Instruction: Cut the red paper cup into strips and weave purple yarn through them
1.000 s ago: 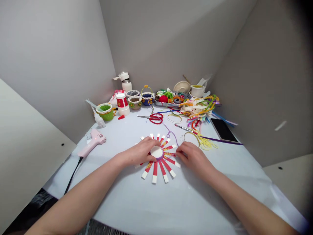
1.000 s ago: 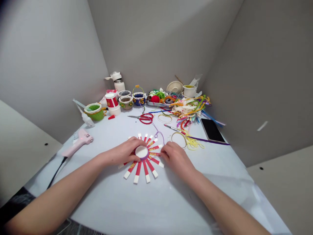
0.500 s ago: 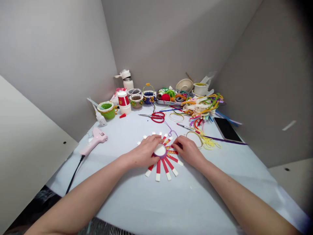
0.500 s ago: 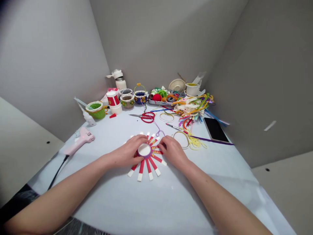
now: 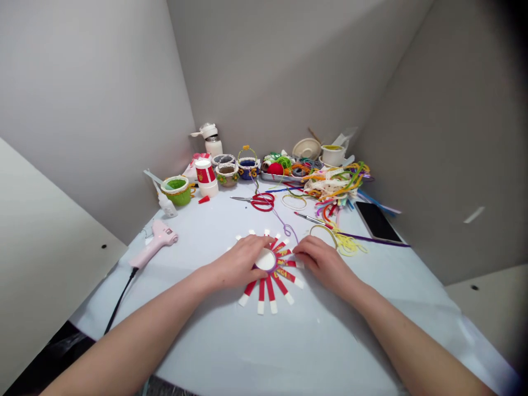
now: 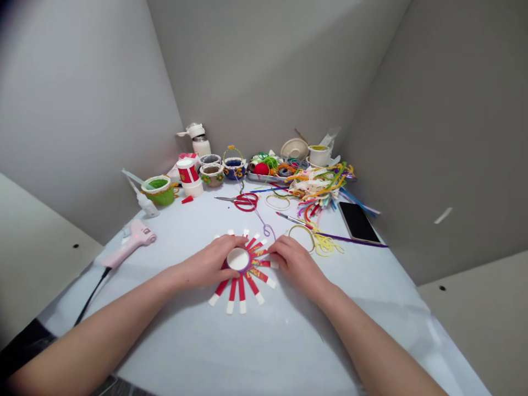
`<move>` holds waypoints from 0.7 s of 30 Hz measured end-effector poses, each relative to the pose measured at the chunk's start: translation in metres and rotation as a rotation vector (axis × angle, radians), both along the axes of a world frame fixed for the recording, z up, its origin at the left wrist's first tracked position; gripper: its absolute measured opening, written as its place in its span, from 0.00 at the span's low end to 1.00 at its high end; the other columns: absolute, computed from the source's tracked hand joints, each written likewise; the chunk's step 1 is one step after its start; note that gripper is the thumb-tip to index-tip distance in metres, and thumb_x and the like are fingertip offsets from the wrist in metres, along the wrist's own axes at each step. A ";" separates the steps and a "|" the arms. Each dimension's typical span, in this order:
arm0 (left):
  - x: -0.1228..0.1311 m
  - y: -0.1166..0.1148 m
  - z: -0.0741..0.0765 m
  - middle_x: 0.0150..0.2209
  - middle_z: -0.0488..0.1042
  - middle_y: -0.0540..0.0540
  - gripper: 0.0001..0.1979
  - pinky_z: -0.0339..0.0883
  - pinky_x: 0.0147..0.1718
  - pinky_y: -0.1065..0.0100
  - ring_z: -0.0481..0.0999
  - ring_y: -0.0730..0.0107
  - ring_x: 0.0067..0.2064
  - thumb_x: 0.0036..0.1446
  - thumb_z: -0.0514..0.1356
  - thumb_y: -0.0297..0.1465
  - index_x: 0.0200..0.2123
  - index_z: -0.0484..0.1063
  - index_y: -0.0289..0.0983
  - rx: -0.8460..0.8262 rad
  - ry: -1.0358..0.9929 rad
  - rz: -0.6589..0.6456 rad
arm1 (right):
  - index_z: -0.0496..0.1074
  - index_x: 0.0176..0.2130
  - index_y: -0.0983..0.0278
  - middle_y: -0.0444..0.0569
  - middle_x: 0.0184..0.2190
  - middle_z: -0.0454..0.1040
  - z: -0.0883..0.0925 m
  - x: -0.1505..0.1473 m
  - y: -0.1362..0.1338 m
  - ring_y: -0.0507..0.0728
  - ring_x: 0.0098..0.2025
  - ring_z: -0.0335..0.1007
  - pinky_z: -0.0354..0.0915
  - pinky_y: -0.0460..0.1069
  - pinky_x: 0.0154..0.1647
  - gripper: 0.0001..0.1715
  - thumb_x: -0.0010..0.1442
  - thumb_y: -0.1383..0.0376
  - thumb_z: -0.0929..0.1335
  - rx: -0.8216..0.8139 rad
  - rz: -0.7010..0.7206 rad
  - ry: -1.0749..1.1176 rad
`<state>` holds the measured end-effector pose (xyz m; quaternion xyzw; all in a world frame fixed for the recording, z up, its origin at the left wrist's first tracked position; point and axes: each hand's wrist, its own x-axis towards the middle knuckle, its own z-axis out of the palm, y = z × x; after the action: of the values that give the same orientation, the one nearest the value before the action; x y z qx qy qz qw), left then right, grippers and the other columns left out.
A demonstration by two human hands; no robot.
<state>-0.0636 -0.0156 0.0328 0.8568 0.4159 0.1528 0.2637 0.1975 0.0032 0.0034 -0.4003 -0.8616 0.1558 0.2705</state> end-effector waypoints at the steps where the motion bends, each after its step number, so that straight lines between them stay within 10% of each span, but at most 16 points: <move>1: -0.003 0.001 0.003 0.62 0.67 0.38 0.29 0.59 0.61 0.50 0.64 0.48 0.63 0.57 0.65 0.28 0.60 0.61 0.40 -0.004 0.027 -0.031 | 0.73 0.39 0.60 0.52 0.38 0.74 0.002 0.003 -0.006 0.57 0.41 0.70 0.67 0.52 0.42 0.11 0.68 0.68 0.62 0.017 0.019 -0.007; 13: -0.015 0.018 0.005 0.57 0.70 0.41 0.26 0.60 0.57 0.54 0.67 0.52 0.59 0.57 0.65 0.27 0.57 0.64 0.42 -0.089 0.083 -0.101 | 0.74 0.41 0.61 0.52 0.35 0.75 -0.011 0.002 -0.097 0.57 0.36 0.71 0.69 0.51 0.35 0.13 0.69 0.70 0.61 0.119 0.073 -0.113; 21: -0.014 0.017 0.004 0.56 0.70 0.42 0.25 0.61 0.56 0.57 0.67 0.54 0.57 0.57 0.64 0.26 0.57 0.65 0.42 -0.100 0.073 -0.099 | 0.73 0.36 0.64 0.52 0.34 0.73 -0.011 0.004 -0.068 0.59 0.37 0.69 0.66 0.53 0.37 0.13 0.69 0.70 0.61 0.133 -0.148 -0.202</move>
<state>-0.0781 0.0017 0.0370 0.8671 0.3895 0.0874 0.2978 0.2010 -0.0651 -0.0077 -0.4575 -0.8610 0.0371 0.2191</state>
